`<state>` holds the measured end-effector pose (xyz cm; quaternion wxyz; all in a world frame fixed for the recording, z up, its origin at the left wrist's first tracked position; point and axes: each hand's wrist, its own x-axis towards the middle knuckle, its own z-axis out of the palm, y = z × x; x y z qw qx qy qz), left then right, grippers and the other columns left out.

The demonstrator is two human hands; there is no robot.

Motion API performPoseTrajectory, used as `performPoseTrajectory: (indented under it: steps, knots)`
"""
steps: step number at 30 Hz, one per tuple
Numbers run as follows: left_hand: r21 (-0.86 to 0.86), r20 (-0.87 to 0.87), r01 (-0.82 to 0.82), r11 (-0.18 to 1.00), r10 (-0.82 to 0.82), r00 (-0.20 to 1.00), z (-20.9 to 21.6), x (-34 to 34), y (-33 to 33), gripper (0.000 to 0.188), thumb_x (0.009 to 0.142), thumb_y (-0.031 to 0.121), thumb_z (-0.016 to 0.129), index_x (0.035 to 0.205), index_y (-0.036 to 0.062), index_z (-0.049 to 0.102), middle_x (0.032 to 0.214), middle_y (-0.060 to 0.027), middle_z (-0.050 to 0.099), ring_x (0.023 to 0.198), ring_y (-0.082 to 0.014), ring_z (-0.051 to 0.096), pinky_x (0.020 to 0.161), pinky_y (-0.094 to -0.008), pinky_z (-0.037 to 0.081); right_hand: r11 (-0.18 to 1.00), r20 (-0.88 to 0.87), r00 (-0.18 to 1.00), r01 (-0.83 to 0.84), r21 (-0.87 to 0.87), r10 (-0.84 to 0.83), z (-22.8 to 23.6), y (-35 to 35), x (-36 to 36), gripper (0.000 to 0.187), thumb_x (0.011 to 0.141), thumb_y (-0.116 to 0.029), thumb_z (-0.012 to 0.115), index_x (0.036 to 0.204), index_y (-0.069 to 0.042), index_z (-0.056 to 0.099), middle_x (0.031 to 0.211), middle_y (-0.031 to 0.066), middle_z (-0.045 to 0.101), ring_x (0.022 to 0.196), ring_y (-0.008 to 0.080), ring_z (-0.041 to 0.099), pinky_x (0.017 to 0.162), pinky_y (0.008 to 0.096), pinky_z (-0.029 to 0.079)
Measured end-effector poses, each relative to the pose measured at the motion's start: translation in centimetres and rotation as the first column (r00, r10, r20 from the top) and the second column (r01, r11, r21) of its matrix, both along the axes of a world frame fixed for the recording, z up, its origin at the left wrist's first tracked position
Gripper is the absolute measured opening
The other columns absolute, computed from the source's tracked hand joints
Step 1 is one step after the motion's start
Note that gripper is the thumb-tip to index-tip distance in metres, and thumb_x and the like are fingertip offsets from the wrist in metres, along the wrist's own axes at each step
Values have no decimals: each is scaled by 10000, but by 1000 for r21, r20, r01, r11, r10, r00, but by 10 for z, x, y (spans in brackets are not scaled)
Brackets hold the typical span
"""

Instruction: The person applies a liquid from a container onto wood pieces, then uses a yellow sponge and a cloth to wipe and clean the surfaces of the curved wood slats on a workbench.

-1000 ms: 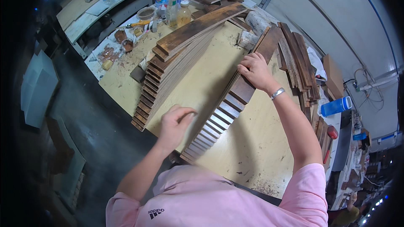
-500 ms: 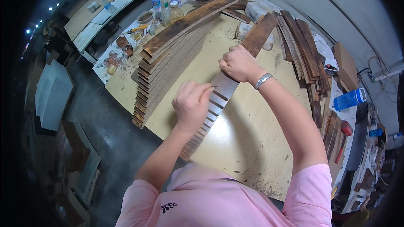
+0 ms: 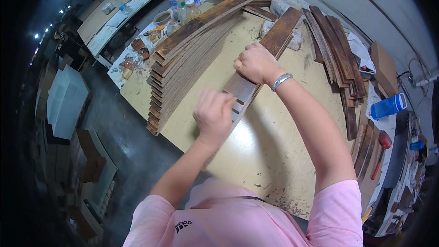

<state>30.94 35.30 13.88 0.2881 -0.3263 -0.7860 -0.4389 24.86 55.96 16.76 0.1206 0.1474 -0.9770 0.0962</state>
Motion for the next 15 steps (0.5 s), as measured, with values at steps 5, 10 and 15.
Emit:
performPoseTrajectory:
  steps: [5, 10, 15]
  knots:
    - [76, 77, -38, 996, 32, 997, -3, -2, 2, 85, 781, 23, 740, 809, 60, 669, 773, -104, 596, 726, -316, 591, 616, -418, 461, 998, 18, 999, 34, 53, -35, 3, -2, 1, 392, 903, -265, 461, 646, -40, 653, 736, 182, 663, 822, 357, 610, 887, 433, 450]
    - [92, 44, 55, 994, -60, 997, -8, 27, 6, 89, 791, -46, 726, 840, 7, 673, 763, -110, 607, 702, -284, 598, 632, -374, 472, 998, 65, 998, 10, 60, -14, 5, -5, 2, 456, 909, -301, 449, 697, -2, 721, 768, 215, 689, 838, 385, 628, 952, 442, 456]
    - [98, 149, -50, 994, 35, 988, 3, 3, -2, 81, 797, -47, 714, 860, -6, 685, 767, -118, 606, 714, -278, 611, 642, -363, 474, 1000, 52, 999, -14, -17, 15, -1, 5, -2, 449, 917, -308, 453, 740, -6, 735, 848, 209, 704, 921, 359, 622, 971, 434, 441]
